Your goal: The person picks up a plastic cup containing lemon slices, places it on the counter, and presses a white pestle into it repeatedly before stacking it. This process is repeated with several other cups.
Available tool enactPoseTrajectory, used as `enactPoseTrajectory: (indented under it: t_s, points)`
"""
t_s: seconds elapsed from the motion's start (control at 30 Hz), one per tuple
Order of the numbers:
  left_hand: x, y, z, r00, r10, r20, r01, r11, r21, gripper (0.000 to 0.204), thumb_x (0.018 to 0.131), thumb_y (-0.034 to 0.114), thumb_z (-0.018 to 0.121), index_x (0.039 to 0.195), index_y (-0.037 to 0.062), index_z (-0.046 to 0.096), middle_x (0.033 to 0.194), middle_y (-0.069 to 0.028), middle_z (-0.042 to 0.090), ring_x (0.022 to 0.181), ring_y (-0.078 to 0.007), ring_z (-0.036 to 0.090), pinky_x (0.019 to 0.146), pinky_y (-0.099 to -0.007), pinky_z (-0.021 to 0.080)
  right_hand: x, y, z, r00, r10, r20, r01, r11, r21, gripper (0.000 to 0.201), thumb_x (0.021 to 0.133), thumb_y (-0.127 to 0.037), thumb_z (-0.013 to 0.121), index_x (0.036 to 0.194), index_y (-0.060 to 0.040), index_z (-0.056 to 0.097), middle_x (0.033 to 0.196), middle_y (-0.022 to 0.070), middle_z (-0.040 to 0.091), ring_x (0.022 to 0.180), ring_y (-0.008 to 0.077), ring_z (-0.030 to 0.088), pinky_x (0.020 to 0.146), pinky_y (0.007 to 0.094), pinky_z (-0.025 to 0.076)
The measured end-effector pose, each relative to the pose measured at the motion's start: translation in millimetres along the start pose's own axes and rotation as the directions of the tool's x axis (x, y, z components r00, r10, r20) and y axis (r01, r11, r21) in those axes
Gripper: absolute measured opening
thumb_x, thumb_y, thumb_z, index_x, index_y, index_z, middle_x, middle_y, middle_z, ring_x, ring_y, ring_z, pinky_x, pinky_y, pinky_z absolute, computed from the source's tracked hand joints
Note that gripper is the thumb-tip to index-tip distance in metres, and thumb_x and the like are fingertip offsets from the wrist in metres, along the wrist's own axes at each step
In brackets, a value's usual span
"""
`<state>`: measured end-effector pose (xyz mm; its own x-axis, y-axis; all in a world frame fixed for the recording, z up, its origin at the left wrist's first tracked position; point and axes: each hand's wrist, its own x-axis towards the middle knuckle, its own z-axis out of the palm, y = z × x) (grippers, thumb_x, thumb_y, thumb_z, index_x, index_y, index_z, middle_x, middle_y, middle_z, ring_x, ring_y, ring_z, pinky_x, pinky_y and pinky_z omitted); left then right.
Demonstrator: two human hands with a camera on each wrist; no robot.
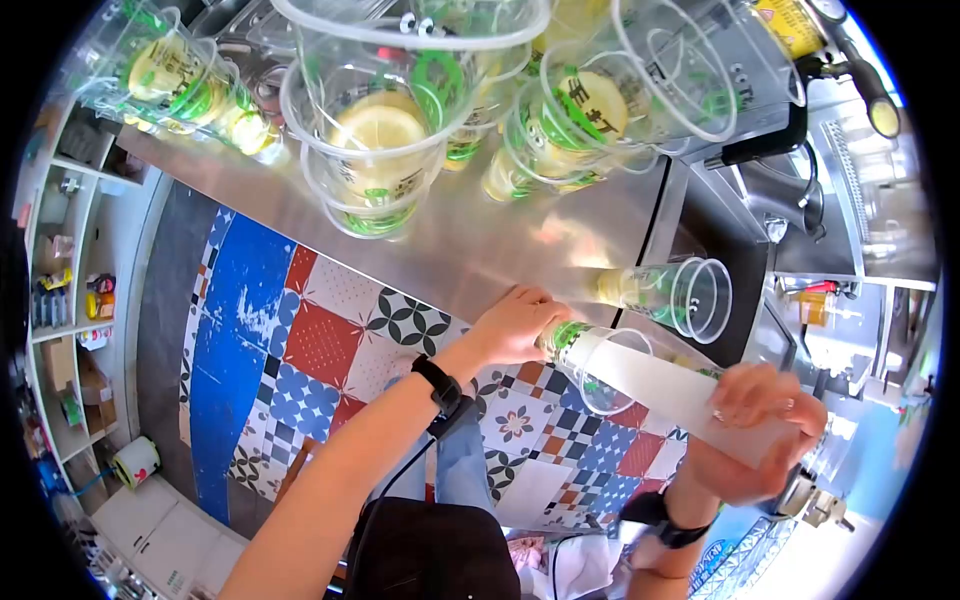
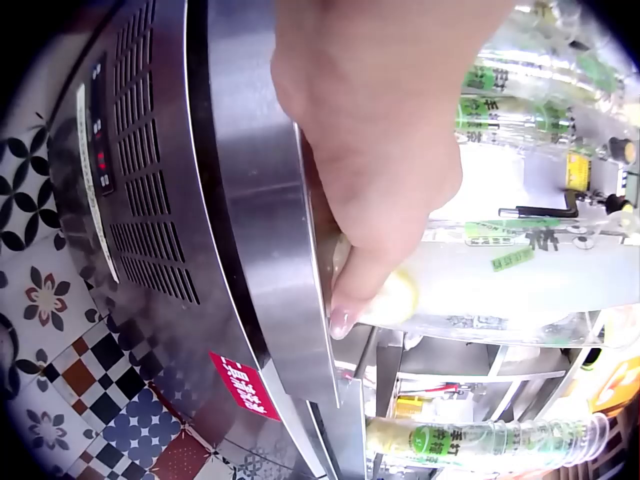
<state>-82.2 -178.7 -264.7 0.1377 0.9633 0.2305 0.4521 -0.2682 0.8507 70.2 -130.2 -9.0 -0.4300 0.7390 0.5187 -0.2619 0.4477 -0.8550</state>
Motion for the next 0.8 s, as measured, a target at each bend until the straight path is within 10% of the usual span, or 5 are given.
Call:
enactPoseTrajectory:
  t_s: [0.1,0.4,0.53,0.67,0.8]
  points:
    - [5,1,-3,0.999,-0.019,0.043,0.020,1.000,-0.024,0.059,0.058,0.016,0.078,0.111,0.0114,0.054,0.103,-0.0098,0.057,0.106,-0.0287,0.049,0.095,-0.0375,0.036,-17,-35,-42,0.997,-0.018,-0.077,-0.007,0.947,-0.322,0.019,0.090,-0.028,0.048,0.085,-0.0094,0.050,0.072,0.0068,0.045,0.065,0.0172,0.045,0.059,0.0291,0.037]
    - [-6,10,10,0.997,-0.007,0.077,0.006,1.000,0.008,0.057,0.060,0.019,0.077,0.112,0.0115,0.055,0.098,-0.0062,0.060,0.106,-0.0279,0.049,0.093,-0.0398,0.034,17,2,-6,0.996,-0.021,-0.092,0.019,1.000,-0.024,0.031,0.087,-0.028,0.040,0.099,0.0005,0.045,0.079,0.0129,0.052,0.063,0.0197,0.049,0.058,0.0334,0.041]
    - [-5,43,-11,0.999,-0.029,0.035,0.028,0.999,0.024,0.064,0.065,0.020,0.075,0.122,0.0093,0.048,0.109,-0.0120,0.057,0.109,-0.0313,0.047,0.094,-0.0428,0.034,29,-146,-52,0.968,-0.235,-0.090,0.210,0.950,-0.230,0.034,0.085,-0.034,0.041,0.096,-0.0020,0.048,0.080,0.0113,0.049,0.071,0.0182,0.045,0.064,0.0316,0.040]
    - [22,146,-60,0.998,0.033,-0.051,-0.033,0.999,0.010,0.069,0.069,0.022,0.073,0.127,0.0029,0.041,0.116,-0.0167,0.053,0.112,-0.0344,0.044,0.097,-0.0440,0.033,33,-296,-78,0.991,-0.106,0.080,0.081,0.962,0.262,0.040,0.086,-0.041,0.037,0.092,-0.0039,0.052,0.083,0.0109,0.049,0.078,0.0177,0.044,0.068,0.0294,0.038]
    - [97,202,-69,0.956,0.173,-0.237,-0.166,0.985,0.051,0.073,0.070,0.022,0.074,0.130,0.0009,0.038,0.116,-0.0182,0.052,0.113,-0.0354,0.044,0.097,-0.0422,0.034,100,-302,-22,0.932,-0.343,0.113,0.351,0.934,-0.058,0.035,0.089,-0.035,0.038,0.090,-0.0045,0.055,0.074,0.0067,0.053,0.063,0.0147,0.046,0.060,0.0290,0.038]
